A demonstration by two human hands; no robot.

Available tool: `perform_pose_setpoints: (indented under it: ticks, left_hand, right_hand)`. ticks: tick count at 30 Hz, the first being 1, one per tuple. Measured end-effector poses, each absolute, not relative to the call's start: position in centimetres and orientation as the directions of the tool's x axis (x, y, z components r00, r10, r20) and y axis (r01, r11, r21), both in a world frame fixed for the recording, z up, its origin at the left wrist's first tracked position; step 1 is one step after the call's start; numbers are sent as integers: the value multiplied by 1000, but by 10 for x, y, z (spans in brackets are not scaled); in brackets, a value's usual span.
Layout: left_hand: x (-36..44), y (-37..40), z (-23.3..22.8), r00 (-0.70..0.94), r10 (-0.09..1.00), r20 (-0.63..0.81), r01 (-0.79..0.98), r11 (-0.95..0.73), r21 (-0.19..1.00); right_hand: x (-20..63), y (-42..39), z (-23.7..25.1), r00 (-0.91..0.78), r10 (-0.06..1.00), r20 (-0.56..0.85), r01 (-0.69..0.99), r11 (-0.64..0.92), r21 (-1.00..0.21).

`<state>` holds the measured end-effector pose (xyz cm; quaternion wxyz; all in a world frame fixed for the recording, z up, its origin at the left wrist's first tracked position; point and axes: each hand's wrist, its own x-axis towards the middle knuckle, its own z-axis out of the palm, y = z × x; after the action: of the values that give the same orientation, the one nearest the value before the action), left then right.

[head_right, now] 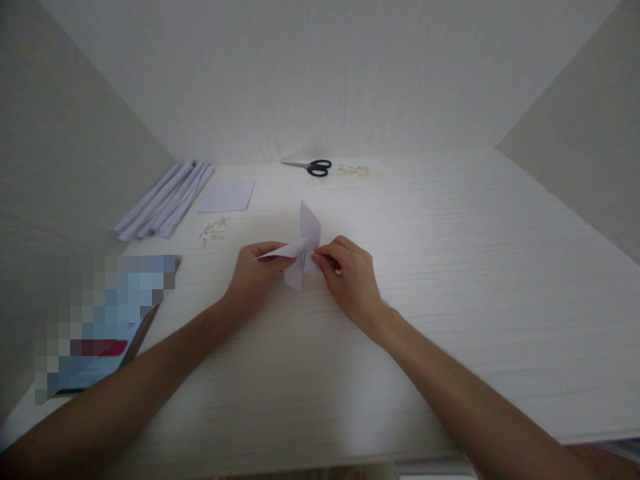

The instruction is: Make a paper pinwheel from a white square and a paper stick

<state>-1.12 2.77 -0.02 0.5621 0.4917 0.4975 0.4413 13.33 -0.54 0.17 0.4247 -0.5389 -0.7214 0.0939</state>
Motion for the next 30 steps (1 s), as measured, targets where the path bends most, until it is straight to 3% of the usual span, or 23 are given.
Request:
perform_pose_setpoints:
  ticks: [21,30]
  left_hand:
    - [-11,26,0,131,985,-112,85,101,991]
    - [-13,28,-5,151,988,-42,112,25,993]
  right_hand:
    - [134,-6,3,-53,874,483,700,377,-606]
    - [134,-5,3,-57,886,461,702,363,-613]
